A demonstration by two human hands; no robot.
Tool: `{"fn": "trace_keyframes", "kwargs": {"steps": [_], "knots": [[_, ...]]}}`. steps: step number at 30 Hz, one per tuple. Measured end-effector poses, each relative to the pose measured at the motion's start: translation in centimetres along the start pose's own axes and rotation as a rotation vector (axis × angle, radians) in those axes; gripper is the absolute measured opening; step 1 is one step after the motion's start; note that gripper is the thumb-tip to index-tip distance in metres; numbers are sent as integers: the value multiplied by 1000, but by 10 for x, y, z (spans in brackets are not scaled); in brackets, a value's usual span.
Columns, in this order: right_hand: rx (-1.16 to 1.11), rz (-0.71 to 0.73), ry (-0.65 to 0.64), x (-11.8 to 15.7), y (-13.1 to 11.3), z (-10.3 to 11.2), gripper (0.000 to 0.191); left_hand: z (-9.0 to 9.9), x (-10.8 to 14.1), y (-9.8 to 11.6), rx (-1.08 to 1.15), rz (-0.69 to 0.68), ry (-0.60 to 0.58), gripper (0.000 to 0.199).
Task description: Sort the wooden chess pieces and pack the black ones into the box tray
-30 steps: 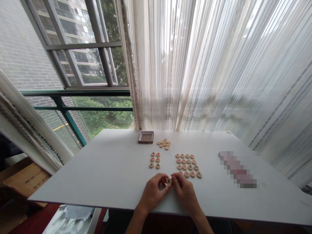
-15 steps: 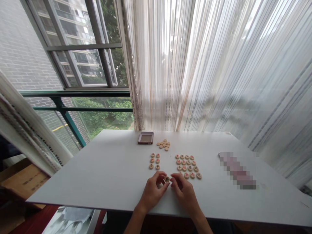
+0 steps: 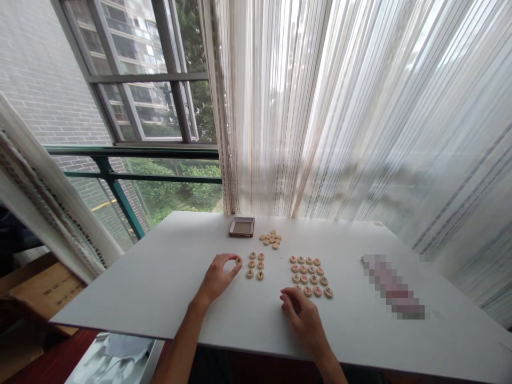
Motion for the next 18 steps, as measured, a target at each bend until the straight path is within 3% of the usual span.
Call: {"fn": "trace_keyframes", "kwargs": {"steps": [6, 18], "knots": [[20, -1, -5, 1, -7, 2, 38, -20, 12, -10, -102, -78, -88, 16], [30, 27, 2, 0, 0, 0, 35, -19, 17, -8, -176, -105, -77, 23]]}}
Point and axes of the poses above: each hand's wrist, its own x-axis away from the middle knuckle, its own z-axis out of the back of the hand, y = z × x, the point moved 10 cm from there along -x, towards the middle knuckle, and after that the axes turned 4 degrees about x, right-handed, at the moved point
